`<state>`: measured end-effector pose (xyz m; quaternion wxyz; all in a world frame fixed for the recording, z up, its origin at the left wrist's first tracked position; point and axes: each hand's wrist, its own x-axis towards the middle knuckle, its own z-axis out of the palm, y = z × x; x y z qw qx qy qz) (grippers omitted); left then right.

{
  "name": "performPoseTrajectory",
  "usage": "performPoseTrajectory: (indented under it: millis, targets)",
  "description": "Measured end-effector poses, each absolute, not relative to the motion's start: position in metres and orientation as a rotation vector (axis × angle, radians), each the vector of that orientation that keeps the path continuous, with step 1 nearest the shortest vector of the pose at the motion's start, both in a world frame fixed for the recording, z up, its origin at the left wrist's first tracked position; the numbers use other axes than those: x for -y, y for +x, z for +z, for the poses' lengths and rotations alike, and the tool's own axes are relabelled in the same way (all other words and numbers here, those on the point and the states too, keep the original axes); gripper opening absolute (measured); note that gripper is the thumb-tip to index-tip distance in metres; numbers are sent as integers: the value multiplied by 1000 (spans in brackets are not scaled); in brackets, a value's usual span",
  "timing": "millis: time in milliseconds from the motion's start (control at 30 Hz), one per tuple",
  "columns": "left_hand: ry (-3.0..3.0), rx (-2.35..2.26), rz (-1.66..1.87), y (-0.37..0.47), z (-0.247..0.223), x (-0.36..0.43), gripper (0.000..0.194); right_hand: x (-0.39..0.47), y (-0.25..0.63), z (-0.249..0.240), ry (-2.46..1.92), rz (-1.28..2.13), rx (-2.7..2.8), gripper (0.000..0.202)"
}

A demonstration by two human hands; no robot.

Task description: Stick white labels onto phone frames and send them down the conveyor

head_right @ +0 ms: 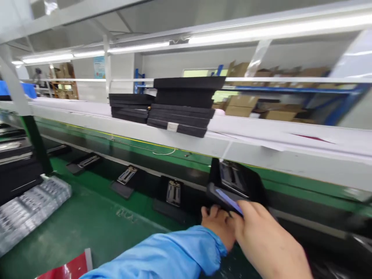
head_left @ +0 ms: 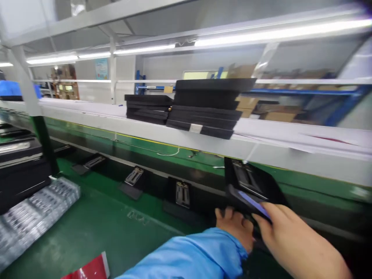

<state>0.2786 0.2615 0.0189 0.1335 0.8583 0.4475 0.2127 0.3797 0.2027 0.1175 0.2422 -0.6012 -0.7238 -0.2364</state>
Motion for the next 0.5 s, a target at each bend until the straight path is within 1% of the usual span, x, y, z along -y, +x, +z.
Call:
performPoseTrajectory:
  millis: [67,100,167,233,267,367,400,500]
  targets:
    - [2457,-1348,495,253,17,-257,44,-177,370,120,-1728,-727,1984,21]
    - [2447,-1388,468,232,15,-255,47,-165,366,120,-1748,-738,1971,21]
    - [2405,-1520,413,183,10,-253,60,-139,358,121,-1746,-688,1991,20]
    - [2376,-1610,351,139,6,-254,65,-114,350,126,-1722,-585,2045,19]
    - [2370,-1635,326,121,5,-253,63,-102,346,131,-1705,-538,2064,19]
    - [2349,-1683,309,93,3,-244,38,-61,333,157,-1656,-443,2083,22]
    - [2343,-1696,321,91,4,-239,33,-46,330,168,-1639,-433,2087,22]
    - [2336,-1717,384,95,6,-225,33,4,336,196,-1569,-495,2097,20]
